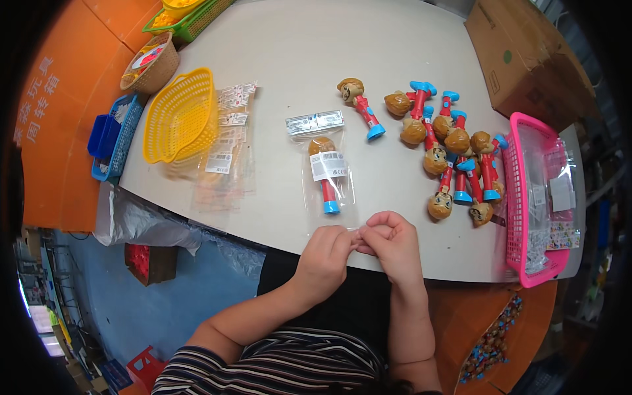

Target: Assembling toy doll heads into capsules and packaging them into plastic bags.

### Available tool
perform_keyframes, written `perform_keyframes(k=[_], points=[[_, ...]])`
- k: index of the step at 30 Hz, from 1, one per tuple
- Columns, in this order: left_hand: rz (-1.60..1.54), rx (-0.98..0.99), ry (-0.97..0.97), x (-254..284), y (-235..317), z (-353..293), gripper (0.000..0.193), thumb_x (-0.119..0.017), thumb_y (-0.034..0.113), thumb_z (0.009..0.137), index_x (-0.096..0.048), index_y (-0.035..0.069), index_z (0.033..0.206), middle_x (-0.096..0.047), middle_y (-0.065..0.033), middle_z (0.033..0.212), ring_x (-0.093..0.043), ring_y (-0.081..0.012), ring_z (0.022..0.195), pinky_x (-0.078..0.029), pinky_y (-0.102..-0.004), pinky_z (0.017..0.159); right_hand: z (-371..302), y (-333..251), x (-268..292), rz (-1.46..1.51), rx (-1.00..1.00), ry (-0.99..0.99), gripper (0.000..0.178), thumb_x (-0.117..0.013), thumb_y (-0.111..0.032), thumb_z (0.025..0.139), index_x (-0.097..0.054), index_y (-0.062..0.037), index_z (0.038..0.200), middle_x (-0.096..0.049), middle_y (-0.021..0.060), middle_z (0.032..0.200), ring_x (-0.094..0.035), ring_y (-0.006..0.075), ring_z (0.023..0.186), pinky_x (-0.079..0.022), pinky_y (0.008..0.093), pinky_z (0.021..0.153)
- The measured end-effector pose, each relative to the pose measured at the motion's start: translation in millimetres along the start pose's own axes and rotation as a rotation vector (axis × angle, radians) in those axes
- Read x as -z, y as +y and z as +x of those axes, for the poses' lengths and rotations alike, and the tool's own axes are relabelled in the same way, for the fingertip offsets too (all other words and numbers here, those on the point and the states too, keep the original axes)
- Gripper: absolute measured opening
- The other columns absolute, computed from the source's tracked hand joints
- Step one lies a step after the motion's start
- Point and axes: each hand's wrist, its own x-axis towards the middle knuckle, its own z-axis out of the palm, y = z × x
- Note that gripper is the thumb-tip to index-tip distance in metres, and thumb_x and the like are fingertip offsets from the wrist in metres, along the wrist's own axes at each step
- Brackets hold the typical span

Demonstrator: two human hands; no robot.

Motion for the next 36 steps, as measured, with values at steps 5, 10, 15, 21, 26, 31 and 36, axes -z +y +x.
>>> perform_keyframes(k=[5,10,15,21,26,31,36], points=[[-0.16,0.063,-0.057,10.9,-1.8,-5.6,0.017,-0.066,-0.001,0.078,-0.056,-0.001,0.093,-0.057,-0.0141,0.088,-0.056,-0.0325,0.083,-0.047,-0.0385,0.073,-0.4,-0.5,0.5,0.01,-0.007,-0.001,0.011,-0.058,0.001,0.09,-0.052,0.0002,0.099,-0.07,0.0143,0.085,-0.07,0.0176,0.076,-0.059,0.0247,0.067],[-0.139,0.08,-0.004,4.0,-3.8,-3.7,0.018,-0.066,-0.002,0.078,-0.057,0.0,0.093,-0.057,-0.0138,0.087,-0.056,-0.032,0.083,-0.047,-0.0387,0.073,-7.1,-11.3,-2.0,0.038,-0.101,-0.012,0.016,-0.058,0.0,0.091,-0.052,0.0013,0.105,-0.07,0.0149,0.088,-0.07,0.018,0.078,-0.059,0.0248,0.07],[-0.125,0.041,-0.027,-1.5,-3.7,-2.7,0.018,-0.064,0.0,0.077,-0.057,0.0,0.094,-0.055,-0.014,0.089,-0.055,-0.0308,0.083,-0.047,-0.0373,0.074,-3.6,-1.8,4.9,0.017,-0.061,-0.085,0.017,-0.059,0.004,0.089,-0.052,0.002,0.104,-0.07,0.0146,0.088,-0.07,0.0166,0.078,-0.058,0.0239,0.07],[-0.17,0.044,-0.039,6.1,-4.6,-1.3,0.016,-0.064,-0.002,0.078,-0.056,0.0,0.092,-0.055,-0.0143,0.088,-0.054,-0.0335,0.082,-0.047,-0.039,0.074,5.1,5.6,-1.6,0.063,0.061,-0.024,0.018,-0.06,0.009,0.086,-0.045,-0.0029,0.086,-0.069,0.0181,0.086,-0.069,0.0199,0.076,-0.06,0.0267,0.066],[-0.306,0.069,-0.073,54.2,-15.1,-12.9,0.01,-0.064,0.001,0.084,-0.055,0.002,0.088,-0.056,-0.0115,0.089,-0.056,-0.0273,0.08,-0.047,-0.0339,0.073,5.5,1.1,-8.9,0.028,0.042,-0.016,0.025,-0.06,0.009,0.086,-0.041,-0.0059,0.08,-0.068,0.0195,0.085,-0.07,0.021,0.075,-0.06,0.0272,0.065],[-1.276,0.657,0.026,123.9,-76.7,-23.4,0.014,-0.062,0.014,0.093,-0.052,0.004,0.089,-0.053,-0.0061,0.085,-0.052,-0.0149,0.076,-0.045,-0.0259,0.071,-3.2,-11.3,-16.1,-0.046,0.006,0.035,0.027,-0.062,0.008,0.083,-0.04,-0.0069,0.078,-0.068,0.0184,0.083,-0.069,0.02,0.074,-0.058,0.0245,0.064],[-0.84,0.554,0.513,209.5,-159.1,31.1,0.016,-0.053,0.017,0.098,-0.056,0.002,0.094,-0.056,-0.003,0.084,-0.052,-0.0115,0.075,-0.042,-0.0244,0.068,-1.3,-4.7,-6.9,-0.047,0.028,0.035,0.028,-0.063,0.007,0.083,-0.04,-0.0073,0.077,-0.068,0.0179,0.081,-0.07,0.02,0.074,-0.06,0.0265,0.064]])
